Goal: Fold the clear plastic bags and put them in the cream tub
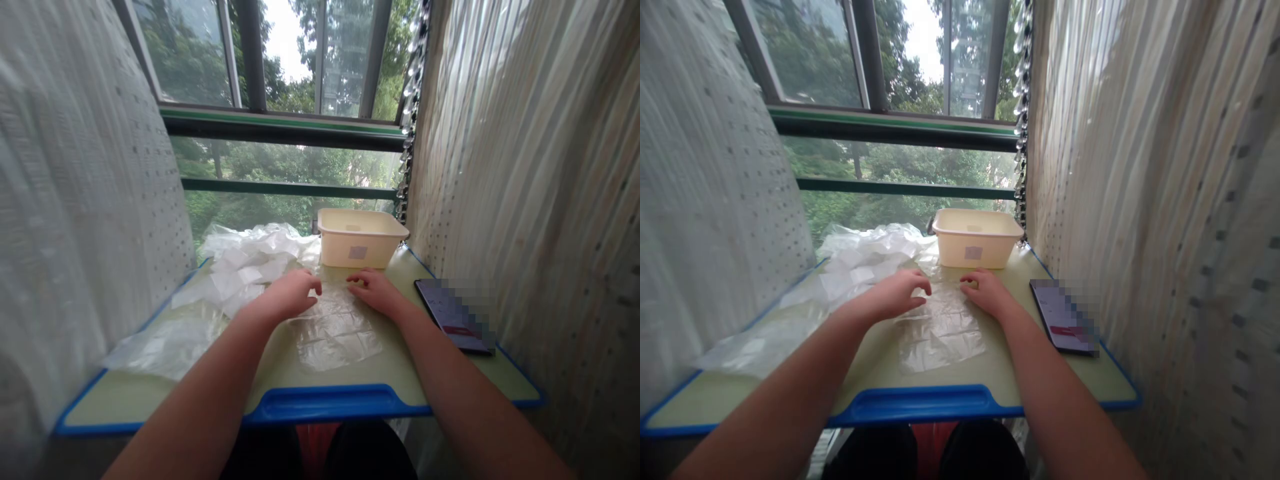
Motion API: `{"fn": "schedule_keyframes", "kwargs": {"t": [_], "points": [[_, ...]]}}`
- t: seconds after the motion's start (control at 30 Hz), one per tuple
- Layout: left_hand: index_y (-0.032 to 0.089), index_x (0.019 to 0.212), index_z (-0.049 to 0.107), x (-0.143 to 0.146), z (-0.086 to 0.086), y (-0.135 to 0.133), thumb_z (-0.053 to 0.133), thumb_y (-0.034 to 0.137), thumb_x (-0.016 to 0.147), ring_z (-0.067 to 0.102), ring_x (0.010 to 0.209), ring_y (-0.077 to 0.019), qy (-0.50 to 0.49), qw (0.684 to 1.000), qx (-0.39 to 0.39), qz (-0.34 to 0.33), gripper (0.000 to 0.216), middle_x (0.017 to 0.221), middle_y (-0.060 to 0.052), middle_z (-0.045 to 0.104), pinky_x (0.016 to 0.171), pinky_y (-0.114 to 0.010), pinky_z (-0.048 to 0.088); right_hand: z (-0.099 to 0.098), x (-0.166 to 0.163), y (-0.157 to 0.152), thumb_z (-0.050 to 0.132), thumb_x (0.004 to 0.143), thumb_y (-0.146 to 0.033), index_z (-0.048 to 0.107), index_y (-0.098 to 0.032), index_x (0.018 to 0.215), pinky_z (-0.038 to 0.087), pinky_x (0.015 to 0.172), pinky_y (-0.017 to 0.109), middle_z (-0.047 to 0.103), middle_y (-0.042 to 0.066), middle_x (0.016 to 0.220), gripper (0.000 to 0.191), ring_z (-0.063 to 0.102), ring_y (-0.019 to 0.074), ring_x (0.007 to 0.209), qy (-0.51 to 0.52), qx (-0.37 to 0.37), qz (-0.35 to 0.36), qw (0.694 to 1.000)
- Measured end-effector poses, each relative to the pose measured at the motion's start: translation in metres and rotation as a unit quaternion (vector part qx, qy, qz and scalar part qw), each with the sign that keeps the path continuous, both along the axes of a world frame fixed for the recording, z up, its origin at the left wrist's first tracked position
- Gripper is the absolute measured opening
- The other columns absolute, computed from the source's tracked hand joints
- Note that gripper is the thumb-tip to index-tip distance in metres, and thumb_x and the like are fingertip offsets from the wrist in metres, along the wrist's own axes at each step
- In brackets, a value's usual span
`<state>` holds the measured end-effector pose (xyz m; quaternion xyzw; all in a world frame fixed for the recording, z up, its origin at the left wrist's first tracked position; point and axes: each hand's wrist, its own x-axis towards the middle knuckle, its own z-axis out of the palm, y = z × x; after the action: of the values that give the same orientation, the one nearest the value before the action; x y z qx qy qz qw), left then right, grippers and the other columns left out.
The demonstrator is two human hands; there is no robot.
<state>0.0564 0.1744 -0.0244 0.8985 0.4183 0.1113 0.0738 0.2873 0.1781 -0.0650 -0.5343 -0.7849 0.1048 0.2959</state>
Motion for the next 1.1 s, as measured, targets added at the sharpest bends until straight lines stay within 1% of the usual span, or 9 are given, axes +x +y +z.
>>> {"fn": "schedule_keyframes", "kwargs": {"t": [0.13, 0.2, 0.37, 0.57, 0.73, 0.8, 0.9, 0.97, 1.1], "points": [[0.020, 0.080, 0.065, -0.014, 0.012, 0.004, 0.048, 0.019, 0.070, 0.059, 0.076, -0.0183, 0.030, 0.996, -0.043, 0.070, 0.019, 0.086, -0.004, 0.065, 0.067, -0.027, 0.044, 0.002, 0.002, -0.004, 0.058, 0.074, -0.030, 0.068, -0.017, 0.089, 0.042, 0.072, 0.026, 0.060, 0.006, 0.088, 0.023, 0.054, 0.0156, 0.077, -0.019, -0.029, 0.004, 0.999], [0.020, 0.078, 0.065, -0.017, 0.013, 0.005, 0.048, 0.024, 0.072, 0.059, 0.071, -0.0169, 0.033, 0.995, -0.059, 0.068, 0.018, 0.082, -0.003, 0.066, 0.061, -0.025, 0.043, 0.002, 0.003, -0.005, 0.057, 0.073, -0.031, 0.068, -0.017, 0.088, 0.042, 0.071, 0.025, 0.060, 0.006, 0.086, 0.023, 0.054, 0.0156, 0.076, -0.025, -0.036, 0.003, 0.999], [0.023, 0.085, 0.063, -0.014, 0.011, 0.002, 0.055, 0.034, 0.068, 0.060, 0.069, -0.0151, 0.047, 0.991, -0.113, 0.060, 0.021, 0.086, 0.000, 0.066, 0.055, -0.022, 0.042, 0.003, 0.004, -0.006, 0.057, 0.074, -0.031, 0.069, -0.018, 0.084, 0.042, 0.067, 0.024, 0.060, 0.005, 0.082, 0.020, 0.054, 0.0146, 0.072, -0.031, -0.048, 0.008, 0.998], [0.022, 0.087, 0.063, -0.011, 0.007, 0.004, 0.055, 0.032, 0.068, 0.061, 0.072, -0.0169, 0.064, 0.988, -0.116, 0.085, 0.022, 0.089, -0.003, 0.067, 0.055, -0.022, 0.042, 0.004, 0.001, -0.008, 0.060, 0.070, -0.033, 0.068, -0.017, 0.073, 0.042, 0.066, 0.023, 0.060, 0.004, 0.078, 0.017, 0.055, 0.0145, 0.070, -0.050, -0.056, 0.005, 0.997], [0.022, 0.085, 0.063, -0.011, 0.003, 0.005, 0.058, 0.024, 0.063, 0.061, 0.068, -0.0159, 0.078, 0.985, -0.135, 0.080, 0.023, 0.083, -0.001, 0.067, 0.051, -0.021, 0.039, 0.010, 0.005, -0.009, 0.056, 0.073, -0.039, 0.068, -0.016, 0.068, 0.041, 0.064, 0.023, 0.062, 0.005, 0.078, 0.027, 0.056, 0.0148, 0.069, -0.011, -0.068, 0.015, 0.997], [0.022, 0.086, 0.063, -0.012, 0.002, 0.005, 0.058, 0.023, 0.063, 0.061, 0.068, -0.0158, 0.080, 0.984, -0.139, 0.076, 0.024, 0.082, 0.000, 0.067, 0.050, -0.020, 0.039, 0.012, 0.006, -0.008, 0.048, 0.079, -0.044, 0.069, -0.016, 0.071, 0.042, 0.065, 0.023, 0.063, 0.005, 0.078, 0.036, 0.057, 0.0151, 0.070, 0.039, -0.077, -0.005, 0.996], [0.023, 0.088, 0.063, -0.014, 0.003, 0.006, 0.058, 0.024, 0.064, 0.061, 0.068, -0.0155, 0.077, 0.984, -0.141, 0.070, 0.025, 0.084, 0.000, 0.068, 0.052, -0.020, 0.040, 0.011, 0.004, -0.003, 0.034, 0.085, -0.047, 0.069, -0.017, 0.082, 0.043, 0.065, 0.023, 0.066, 0.004, 0.079, 0.046, 0.059, 0.0152, 0.073, 0.079, -0.065, -0.089, 0.991], [0.022, 0.087, 0.064, -0.014, 0.003, 0.008, 0.057, 0.024, 0.066, 0.061, 0.069, -0.0157, 0.073, 0.986, -0.133, 0.073, 0.023, 0.085, -0.001, 0.068, 0.054, -0.021, 0.042, 0.004, 0.001, 0.003, 0.038, 0.083, -0.046, 0.068, -0.016, 0.087, 0.043, 0.067, 0.024, 0.067, 0.005, 0.081, 0.043, 0.059, 0.0163, 0.075, 0.064, -0.042, -0.138, 0.987], [0.021, 0.087, 0.064, -0.011, 0.001, 0.012, 0.053, 0.024, 0.070, 0.061, 0.075, -0.0181, 0.052, 0.991, -0.086, 0.094, 0.021, 0.090, -0.004, 0.067, 0.062, -0.024, 0.044, -0.013, -0.003, 0.014, 0.053, 0.074, -0.045, 0.068, -0.015, 0.084, 0.042, 0.073, 0.027, 0.067, 0.009, 0.083, 0.035, 0.059, 0.0192, 0.077, 0.024, -0.023, -0.182, 0.983]]}}
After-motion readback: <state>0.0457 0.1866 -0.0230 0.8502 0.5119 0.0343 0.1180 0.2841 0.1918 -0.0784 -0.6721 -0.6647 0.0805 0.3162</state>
